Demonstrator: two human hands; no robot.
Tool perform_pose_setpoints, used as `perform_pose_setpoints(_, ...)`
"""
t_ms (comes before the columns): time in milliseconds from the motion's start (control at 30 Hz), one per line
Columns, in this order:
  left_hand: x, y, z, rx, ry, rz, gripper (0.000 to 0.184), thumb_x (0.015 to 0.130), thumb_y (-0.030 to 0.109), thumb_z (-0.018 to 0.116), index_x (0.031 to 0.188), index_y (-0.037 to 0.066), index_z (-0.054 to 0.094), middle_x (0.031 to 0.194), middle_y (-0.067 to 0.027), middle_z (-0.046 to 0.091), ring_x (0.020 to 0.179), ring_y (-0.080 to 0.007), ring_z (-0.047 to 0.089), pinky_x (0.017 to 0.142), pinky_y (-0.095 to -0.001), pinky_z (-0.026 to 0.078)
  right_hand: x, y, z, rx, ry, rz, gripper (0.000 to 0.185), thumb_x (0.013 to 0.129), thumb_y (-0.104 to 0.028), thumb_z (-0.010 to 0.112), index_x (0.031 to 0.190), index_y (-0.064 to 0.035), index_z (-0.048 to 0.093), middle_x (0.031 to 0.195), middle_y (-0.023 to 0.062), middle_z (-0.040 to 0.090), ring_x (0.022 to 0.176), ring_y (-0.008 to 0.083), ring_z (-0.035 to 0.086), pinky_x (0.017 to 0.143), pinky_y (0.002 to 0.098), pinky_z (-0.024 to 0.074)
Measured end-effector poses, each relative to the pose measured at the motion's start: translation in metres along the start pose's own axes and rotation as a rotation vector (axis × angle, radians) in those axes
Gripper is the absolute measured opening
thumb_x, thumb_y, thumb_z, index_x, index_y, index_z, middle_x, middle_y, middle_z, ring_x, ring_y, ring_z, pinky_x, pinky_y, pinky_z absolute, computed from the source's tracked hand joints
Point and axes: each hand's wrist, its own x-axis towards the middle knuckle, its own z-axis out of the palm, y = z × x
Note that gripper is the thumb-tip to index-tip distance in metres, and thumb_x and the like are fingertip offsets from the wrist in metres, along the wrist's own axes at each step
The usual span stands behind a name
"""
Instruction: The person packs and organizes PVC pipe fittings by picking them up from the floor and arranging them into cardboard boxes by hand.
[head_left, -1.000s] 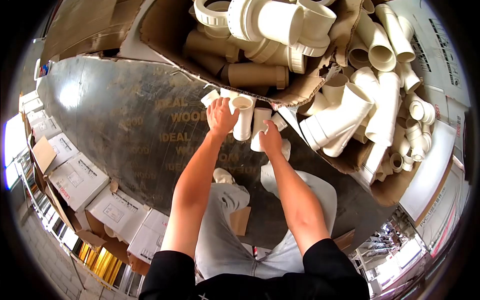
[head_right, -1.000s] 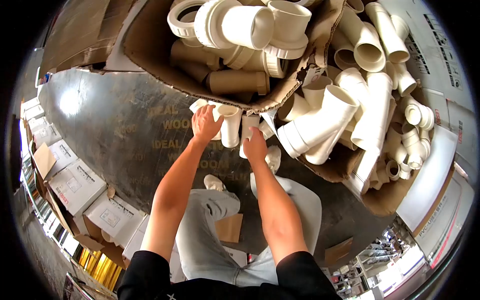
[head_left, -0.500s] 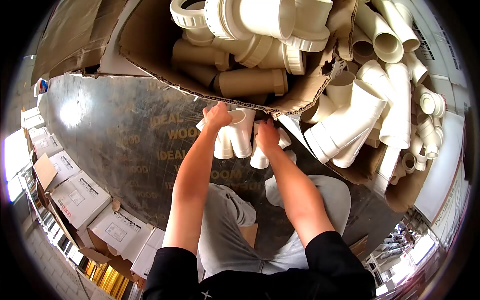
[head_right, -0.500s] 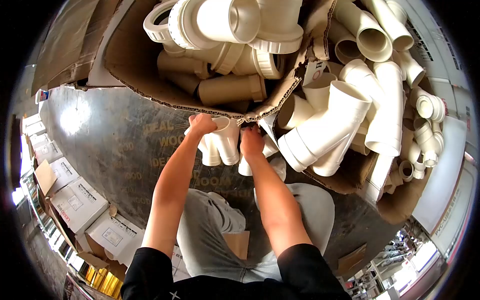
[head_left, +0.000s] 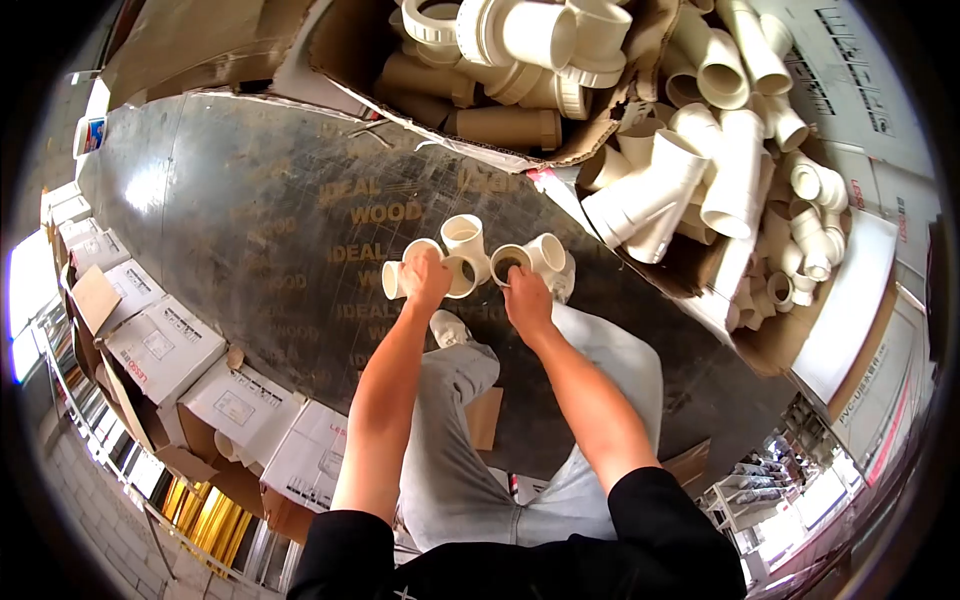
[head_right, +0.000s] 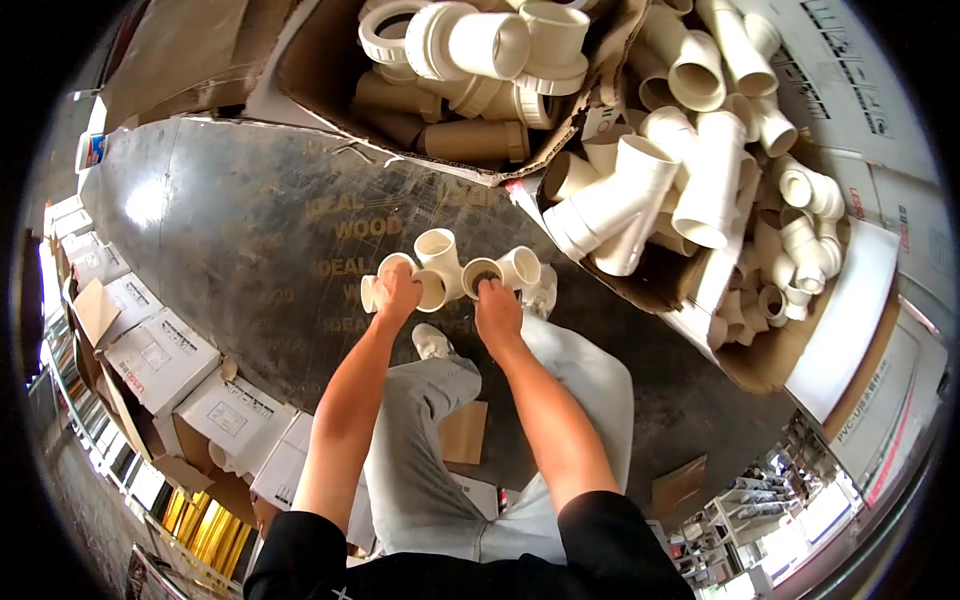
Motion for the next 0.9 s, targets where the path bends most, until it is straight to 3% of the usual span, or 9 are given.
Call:
perform_pose_setpoints(133, -0.078, -0.009, -0.045, -0.142, 0.201, 0.113, 0.012, 0.072, 0.018, 0.067, 0.078, 0.008, 0.068, 0.071, -0.0194, 0.068, 0.073, -0.0399, 0.067, 0.08, -0.0512, 0.045, -0.042, -0.047, -0.07, 0.147, 0.084, -0.02, 0.021, 0.083, -0.007, 0.073, 0.091, -0.0037, 0.054, 0.088, 0.0149, 0.061, 0.087, 0.0408, 0.059, 0.076, 0.049, 0.0483)
perform_pose_setpoints(333, -0.178, 0.017, -0.137, -0.266, 0.314, 0.037, 0.019, 0.074, 0.023, 0.071, 0.074, 0.006, 0.064, 0.071, -0.0152, 0.068, 0.071, -0.038, 0.065, 0.079, -0.0478, 0.045, -0.102, -0.101, -0.185, 0.177, 0.138, -0.098, 0.022, 0.081, -0.007, 0.074, 0.087, -0.0056, 0.053, 0.088, 0.0131, 0.057, 0.084, 0.0374, 0.058, 0.075, 0.0469, 0.0477)
perform_pose_setpoints(433, -0.2, 0.042, -0.174, -0.381, 0.296, -0.044, 0.025, 0.072, 0.026, 0.071, 0.074, 0.002, 0.066, 0.071, -0.0181, 0.068, 0.07, -0.0366, 0.067, 0.069, -0.0444, 0.051, -0.118, -0.113, -0.235, 0.214, 0.213, -0.086, 0.022, 0.081, -0.006, 0.075, 0.086, -0.0051, 0.053, 0.086, 0.013, 0.057, 0.083, 0.0371, 0.058, 0.072, 0.0468, 0.0469)
perform_pose_setpoints(533, -0.204, 0.075, -0.197, -0.565, 0.32, -0.123, 0.024, 0.073, 0.027, 0.072, 0.07, 0.004, 0.065, 0.069, -0.0165, 0.066, 0.062, -0.0366, 0.062, 0.062, -0.0442, 0.046, -0.115, -0.106, -0.278, 0.256, 0.311, -0.103, 0.023, 0.081, -0.005, 0.077, 0.084, -0.0046, 0.054, 0.082, 0.0129, 0.057, 0.08, 0.037, 0.058, 0.07, 0.046, 0.0467)
perform_pose_setpoints(567, -0.201, 0.084, -0.2, -0.595, 0.331, -0.114, 0.023, 0.074, 0.023, 0.073, 0.072, 0.001, 0.066, 0.068, -0.0145, 0.067, 0.06, -0.029, 0.064, 0.056, -0.0387, 0.046, -0.116, -0.1, -0.291, 0.261, 0.382, -0.096, 0.024, 0.081, -0.006, 0.078, 0.083, -0.0045, 0.054, 0.081, 0.0128, 0.056, 0.079, 0.0371, 0.058, 0.07, 0.0457, 0.0469)
perform_pose_setpoints(600, -0.193, 0.092, -0.199, -0.596, 0.333, -0.11, 0.023, 0.074, 0.023, 0.073, 0.072, 0.001, 0.066, 0.068, -0.0145, 0.067, 0.06, -0.029, 0.064, 0.056, -0.0387, 0.046, -0.113, -0.093, -0.305, 0.265, 0.454, -0.093, 0.025, 0.08, -0.007, 0.078, 0.082, -0.0043, 0.053, 0.08, 0.0127, 0.056, 0.078, 0.0371, 0.058, 0.07, 0.0454, 0.047)
perform_pose_setpoints(700, -0.19, 0.136, -0.22, -1.331, 0.232, -0.119, 0.012, 0.084, 0.008, 0.067, 0.09, -0.002, 0.073, 0.078, -0.0006, 0.069, 0.072, -0.01, 0.062, 0.065, -0.0294, 0.047, -0.102, -0.068, -0.344, 0.354, 0.595, 0.012, 0.026, 0.084, -0.008, 0.079, 0.082, -0.0027, 0.053, 0.083, 0.0154, 0.06, 0.08, 0.0384, 0.06, 0.073, 0.0443, 0.0484)
perform_pose_setpoints(800, -0.184, 0.189, -0.237, -1.635, 0.21, -0.139, 0.021, 0.086, 0.009, 0.066, 0.101, -0.003, 0.074, 0.088, -0.0006, 0.071, 0.077, -0.0099, 0.062, 0.073, -0.0258, 0.047, -0.075, -0.046, -0.386, 0.454, 0.72, 0.093, 0.029, 0.089, -0.011, 0.078, 0.083, -0.0006, 0.051, 0.086, 0.016, 0.062, 0.081, 0.0364, 0.061, 0.076, 0.0417, 0.0496)
perform_pose_setpoints(900, -0.169, 0.227, -0.243, -1.722, 0.156, -0.183, 0.016, 0.088, 0.007, 0.064, 0.099, -0.002, 0.072, 0.085, -0.0009, 0.069, 0.074, -0.0084, 0.058, 0.069, -0.0249, 0.043, -0.038, -0.012, -0.411, 0.511, 0.798, 0.112, 0.027, 0.091, -0.012, 0.077, 0.084, -0.0001, 0.053, 0.087, 0.0144, 0.062, 0.08, 0.0307, 0.06, 0.076, 0.039, 0.049)
